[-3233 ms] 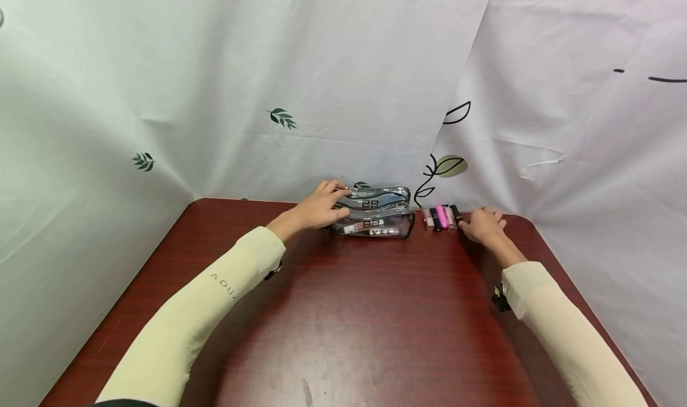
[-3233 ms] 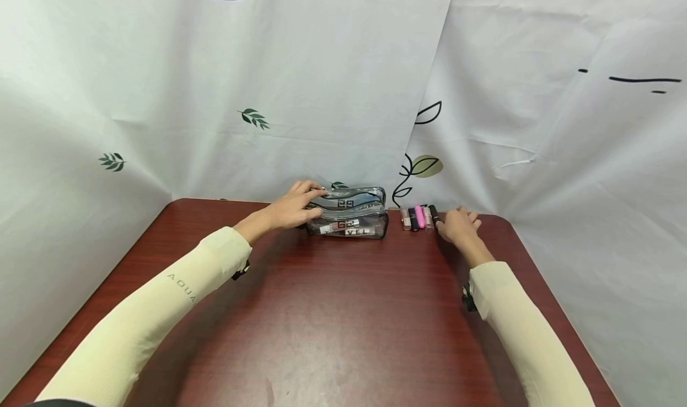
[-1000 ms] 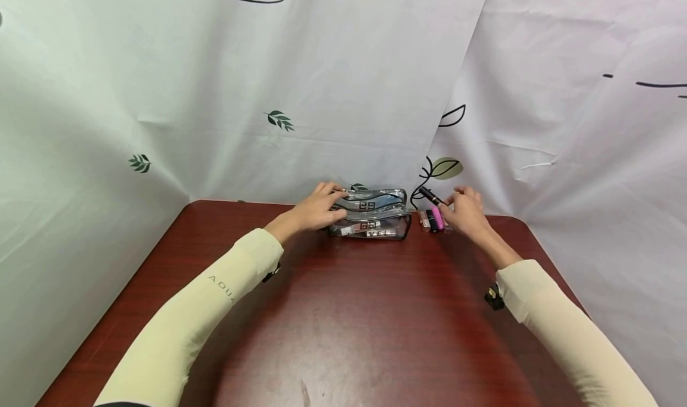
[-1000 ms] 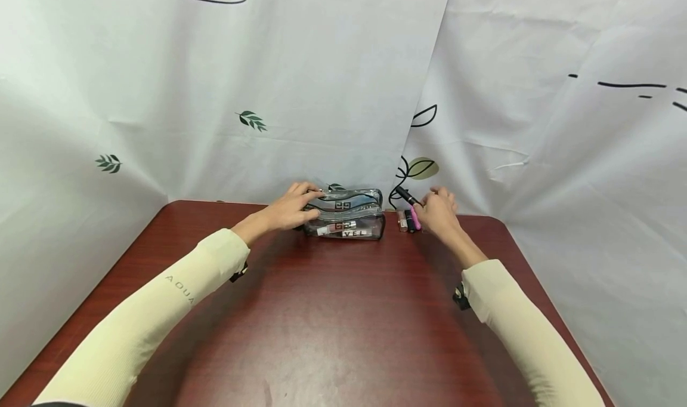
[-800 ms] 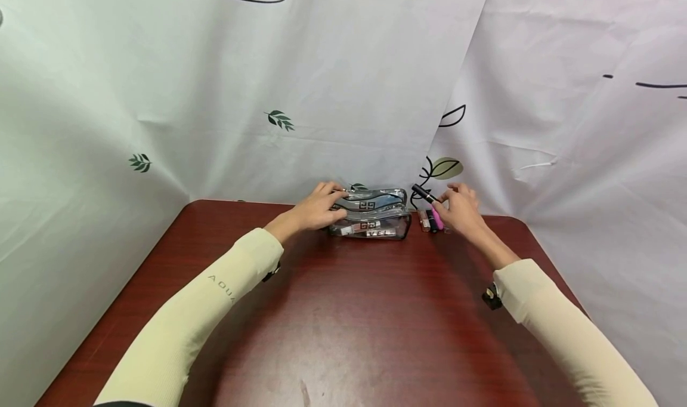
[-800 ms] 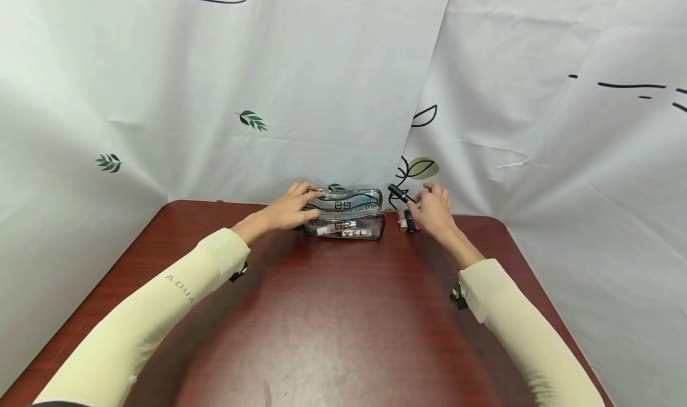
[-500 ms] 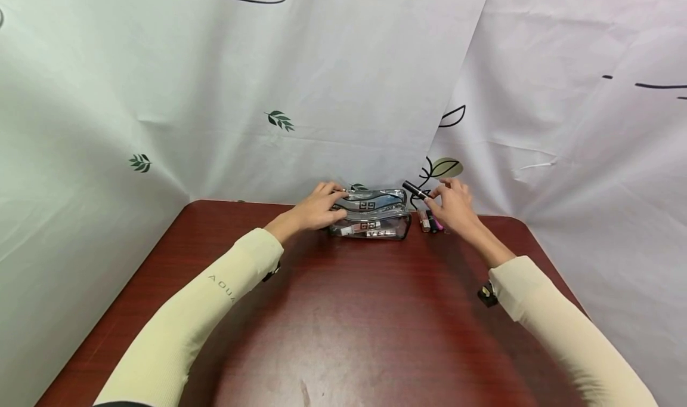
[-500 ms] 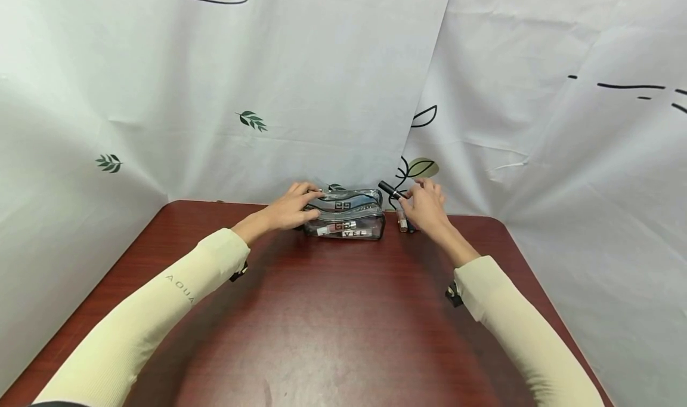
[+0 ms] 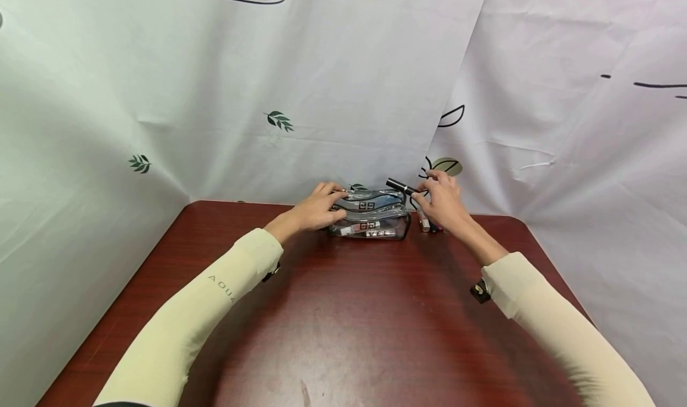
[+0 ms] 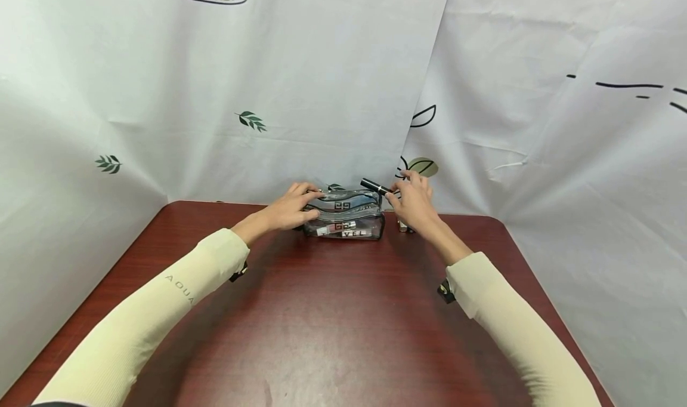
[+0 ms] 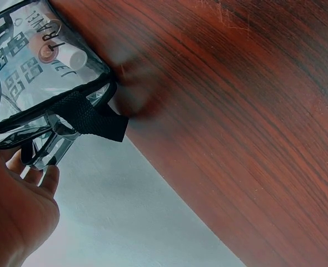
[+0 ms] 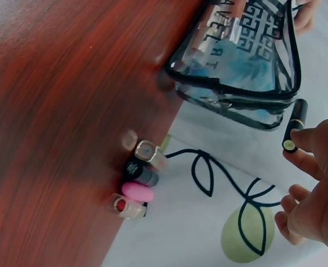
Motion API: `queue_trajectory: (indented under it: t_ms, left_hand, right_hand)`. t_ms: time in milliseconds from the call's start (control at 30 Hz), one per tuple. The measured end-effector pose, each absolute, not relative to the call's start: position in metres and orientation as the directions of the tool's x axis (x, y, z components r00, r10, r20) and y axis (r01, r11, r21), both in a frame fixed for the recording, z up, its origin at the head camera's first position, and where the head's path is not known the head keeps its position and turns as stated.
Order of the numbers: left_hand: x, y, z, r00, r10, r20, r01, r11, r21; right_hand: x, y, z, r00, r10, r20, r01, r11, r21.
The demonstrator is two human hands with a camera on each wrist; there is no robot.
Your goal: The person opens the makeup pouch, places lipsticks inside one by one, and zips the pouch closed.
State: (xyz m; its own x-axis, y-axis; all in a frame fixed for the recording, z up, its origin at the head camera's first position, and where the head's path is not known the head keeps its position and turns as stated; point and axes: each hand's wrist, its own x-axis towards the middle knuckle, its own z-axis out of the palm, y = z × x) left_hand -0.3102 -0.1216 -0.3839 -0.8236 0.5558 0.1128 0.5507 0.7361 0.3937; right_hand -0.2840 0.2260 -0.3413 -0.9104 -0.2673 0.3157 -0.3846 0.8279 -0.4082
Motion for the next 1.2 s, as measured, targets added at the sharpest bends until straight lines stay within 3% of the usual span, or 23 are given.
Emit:
queue_trajectory:
  t_ms: [800,1200]
  left_hand:
    - [-0.300,-0.118,-0.375,-0.834,0.543,0.100,0.539,0.762,0.361]
    - [-0.300,-0.118,-0.376,-0.835,0.540,0.107,0.539,0.763,0.358]
  right_hand:
    - [-0.276,0.191,-0.340,-0.850,-0.365,0.381,-0.494,0.804,-0.332]
    - [-0.272,0.175,-0.342,-0.850,-0.378,0.366,-0.494,0.813,-0.309]
